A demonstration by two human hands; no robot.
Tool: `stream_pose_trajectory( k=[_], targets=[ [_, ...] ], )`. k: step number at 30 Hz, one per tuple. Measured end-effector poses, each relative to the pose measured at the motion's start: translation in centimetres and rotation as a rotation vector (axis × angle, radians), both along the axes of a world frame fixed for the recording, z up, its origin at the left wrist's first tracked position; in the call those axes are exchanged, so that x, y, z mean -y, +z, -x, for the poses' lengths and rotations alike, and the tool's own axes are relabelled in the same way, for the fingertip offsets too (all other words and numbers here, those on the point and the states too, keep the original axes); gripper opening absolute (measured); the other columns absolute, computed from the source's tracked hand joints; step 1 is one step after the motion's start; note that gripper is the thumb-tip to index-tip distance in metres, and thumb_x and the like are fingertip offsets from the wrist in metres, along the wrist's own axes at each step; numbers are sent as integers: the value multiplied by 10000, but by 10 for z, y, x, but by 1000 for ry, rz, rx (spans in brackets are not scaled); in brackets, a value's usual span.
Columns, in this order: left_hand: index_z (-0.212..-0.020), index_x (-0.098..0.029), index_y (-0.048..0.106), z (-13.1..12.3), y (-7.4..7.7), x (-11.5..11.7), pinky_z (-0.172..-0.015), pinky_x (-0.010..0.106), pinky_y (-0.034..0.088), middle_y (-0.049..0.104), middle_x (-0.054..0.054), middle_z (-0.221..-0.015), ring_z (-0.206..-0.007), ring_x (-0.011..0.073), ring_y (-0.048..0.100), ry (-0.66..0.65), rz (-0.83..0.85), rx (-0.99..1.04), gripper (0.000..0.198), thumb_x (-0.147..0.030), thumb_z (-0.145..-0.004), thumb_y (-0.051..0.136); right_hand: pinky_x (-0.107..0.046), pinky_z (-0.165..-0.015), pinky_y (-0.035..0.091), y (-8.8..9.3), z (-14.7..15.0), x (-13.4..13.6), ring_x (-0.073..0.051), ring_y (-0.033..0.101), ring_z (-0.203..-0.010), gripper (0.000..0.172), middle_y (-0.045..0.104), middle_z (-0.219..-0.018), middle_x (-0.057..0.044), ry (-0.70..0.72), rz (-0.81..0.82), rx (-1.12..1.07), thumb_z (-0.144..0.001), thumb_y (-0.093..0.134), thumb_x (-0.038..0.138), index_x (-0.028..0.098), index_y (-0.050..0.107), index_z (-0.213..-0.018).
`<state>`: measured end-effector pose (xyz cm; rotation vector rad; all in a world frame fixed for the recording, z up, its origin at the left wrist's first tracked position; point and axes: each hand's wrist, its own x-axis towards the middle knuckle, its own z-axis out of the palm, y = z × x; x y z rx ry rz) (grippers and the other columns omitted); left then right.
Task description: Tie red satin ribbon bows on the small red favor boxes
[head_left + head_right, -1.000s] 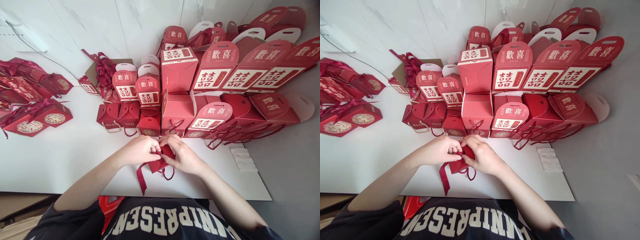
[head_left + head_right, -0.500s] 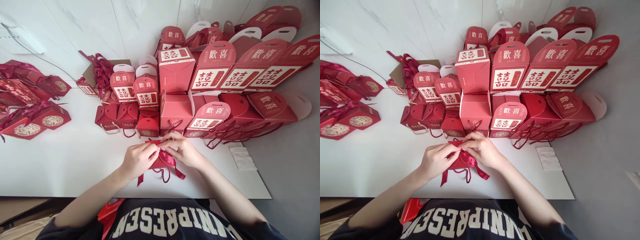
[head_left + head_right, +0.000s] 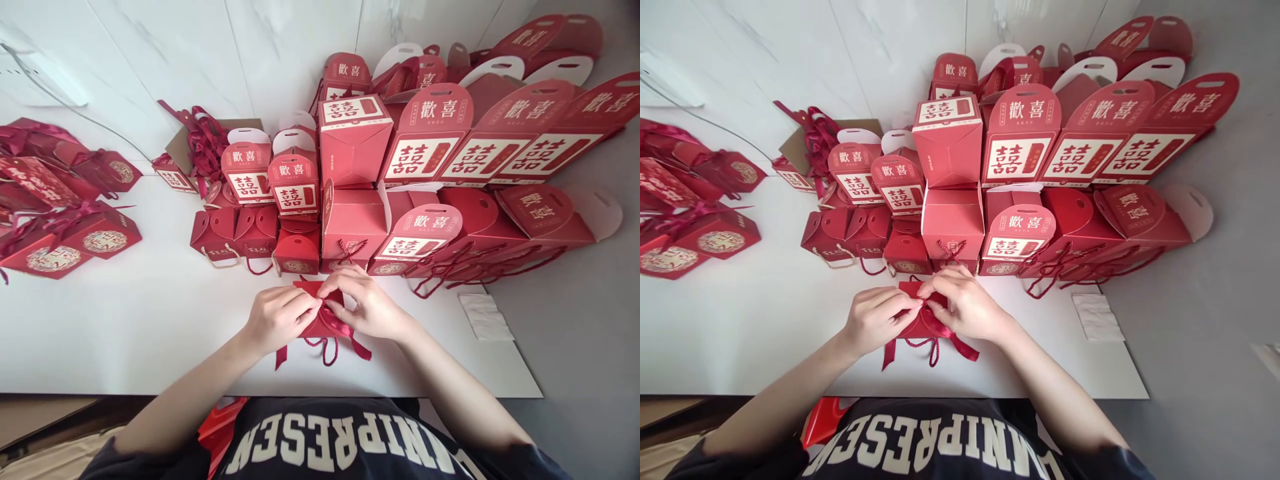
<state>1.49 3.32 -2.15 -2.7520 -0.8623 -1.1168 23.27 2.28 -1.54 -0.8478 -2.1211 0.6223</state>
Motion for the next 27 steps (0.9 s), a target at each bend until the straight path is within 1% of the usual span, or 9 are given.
stream_pose_trajectory(
  k=[4, 8, 10, 14, 17, 19, 23, 25, 27],
  targets=[
    [-755, -194, 590, 0, -1, 1, -567, 238, 451, 623, -55, -609, -543, 93, 550, -5, -18, 16, 165, -65, -785, 687, -407, -917, 443, 0, -1, -1, -199, 611, -870, 206, 673, -897, -25, -41, 20, -57, -852, 559, 69, 226, 577, -985],
    [-760, -194, 586, 0, 0, 2, -570, 238, 453, 632, -54, -618, -552, 95, 564, -18, -32, 4, 177, -49, -780, 685, -386, -904, 464, 0, 0, 0, -208, 607, -960, 304, 664, -1014, -49, 14, 137, -61, -814, 575, 47, 216, 566, -1066],
    [-747, -194, 578, 1, 0, 2, -566, 237, 450, 633, -55, -619, -553, 94, 564, -21, -34, 1, 184, -48, -779, 684, -391, -922, 463, 0, 0, 0, -204, 614, -960, 309, 668, -1005, -44, 39, 156, -78, -817, 574, 44, 216, 572, -1074],
    [-752, -194, 587, 1, 0, 1, -556, 243, 447, 633, -55, -610, -542, 97, 560, -12, -23, 11, 168, -71, -783, 696, -372, -868, 485, -1, -3, 0, -186, 607, -872, 315, 643, -912, -25, -37, 147, -151, -811, 523, 12, 214, 569, -1047],
    [-762, -196, 593, 1, -1, 1, -560, 244, 451, 643, -56, -618, -544, 96, 568, -7, -18, 17, 165, -65, -783, 691, -371, -893, 492, -1, -3, 1, -194, 611, -955, 380, 640, -1016, -48, 2, 213, -148, -795, 520, 0, 213, 551, -1108],
    [-766, -198, 595, 0, 0, 0, -565, 242, 454, 649, -57, -628, -552, 95, 576, -11, -16, 13, 169, -55, -781, 684, -388, -914, 485, -2, -1, 1, -207, 611, -990, 368, 651, -1050, -55, 20, 197, -120, -802, 547, 19, 217, 563, -1111],
    [-742, -199, 591, -1, 0, 0, -552, 243, 450, 632, -60, -604, -538, 94, 570, 0, -21, 14, 166, -68, -784, 684, -389, -871, 494, -5, 2, 3, -200, 618, -904, 258, 658, -953, -40, -89, 111, -199, -832, 539, 48, 222, 579, -1018],
    [-730, -199, 588, -1, 0, 0, -546, 244, 448, 620, -61, -587, -527, 95, 563, 8, -22, 14, 164, -77, -789, 679, -391, -888, 500, -5, 3, 5, -205, 621, -945, 305, 652, -1011, -52, -93, 140, -214, -819, 544, 47, 222, 563, -1068],
    [-724, -200, 586, -2, 1, 1, -549, 243, 449, 622, -60, -587, -526, 95, 569, 8, -19, 12, 167, -74, -793, 669, -406, -938, 488, -5, 3, 5, -221, 616, -1028, 373, 652, -1101, -68, -42, 180, -174, -810, 567, 53, 223, 552, -1141]
  ],
)
